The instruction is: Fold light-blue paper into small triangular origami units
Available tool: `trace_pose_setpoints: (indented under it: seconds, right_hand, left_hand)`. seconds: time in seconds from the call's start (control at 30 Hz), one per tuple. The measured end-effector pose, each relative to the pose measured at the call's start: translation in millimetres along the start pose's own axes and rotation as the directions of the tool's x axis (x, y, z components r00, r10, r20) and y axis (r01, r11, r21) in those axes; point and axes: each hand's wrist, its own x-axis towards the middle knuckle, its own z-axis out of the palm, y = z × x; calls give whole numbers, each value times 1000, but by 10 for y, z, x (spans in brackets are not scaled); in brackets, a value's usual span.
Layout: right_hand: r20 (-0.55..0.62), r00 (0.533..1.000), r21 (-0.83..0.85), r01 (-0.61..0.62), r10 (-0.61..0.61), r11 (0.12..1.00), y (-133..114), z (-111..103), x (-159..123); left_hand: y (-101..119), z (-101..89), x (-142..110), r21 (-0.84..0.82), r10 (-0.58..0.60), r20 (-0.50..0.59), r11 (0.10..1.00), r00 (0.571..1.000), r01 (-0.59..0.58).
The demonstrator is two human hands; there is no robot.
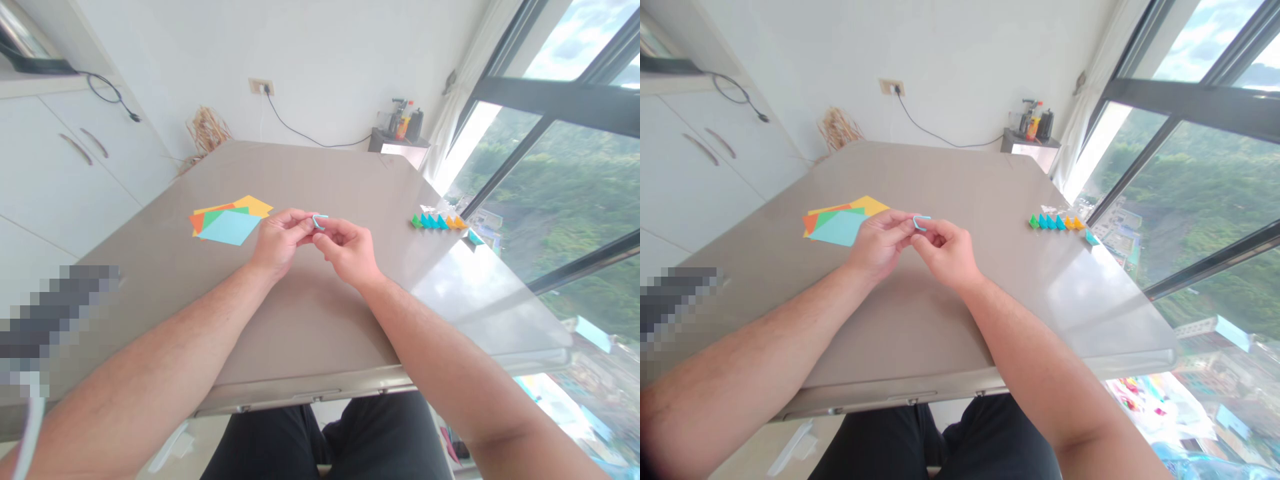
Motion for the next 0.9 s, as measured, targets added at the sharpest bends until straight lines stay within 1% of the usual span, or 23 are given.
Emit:
trace_pose_setpoints:
  seconds: [0.07, 0.23, 0.47, 0.6, 0.73, 0.83, 0.9]
  right_hand:
    - [16, 999, 34, -35, 35, 999, -5, 3, 0]
    - [-3, 999, 87, -44, 44, 995, -12, 10, -4]
    - [-15, 999, 87, -42, 44, 995, -56, -5, -9]
    - [-58, 998, 57, -30, 33, 998, -46, 7, -3]
    - [-104, 994, -25, 14, -17, 1000, -31, -10, 0]
    - [-103, 990, -101, 89, -99, 991, -19, -32, -1]
    - [-104, 985, -120, 125, -138, 985, -10, -38, -1]
  left_hand:
    - [-8, -10, 6, -5, 19, 13, 1000, 1000, -18]
    - [-18, -14, 2, -14, 27, 12, 1000, 1000, -27]
    - [-6, 7, -19, -11, 40, 35, 999, 999, -39]
    - [4, 34, -38, 30, 45, 11, 999, 999, -45]
    - [22, 42, -46, 107, 41, 6, 993, 999, -42]
    - [30, 34, -42, 167, 51, 26, 984, 998, -55]
    - [29, 32, -38, 198, 70, 28, 977, 997, -74]
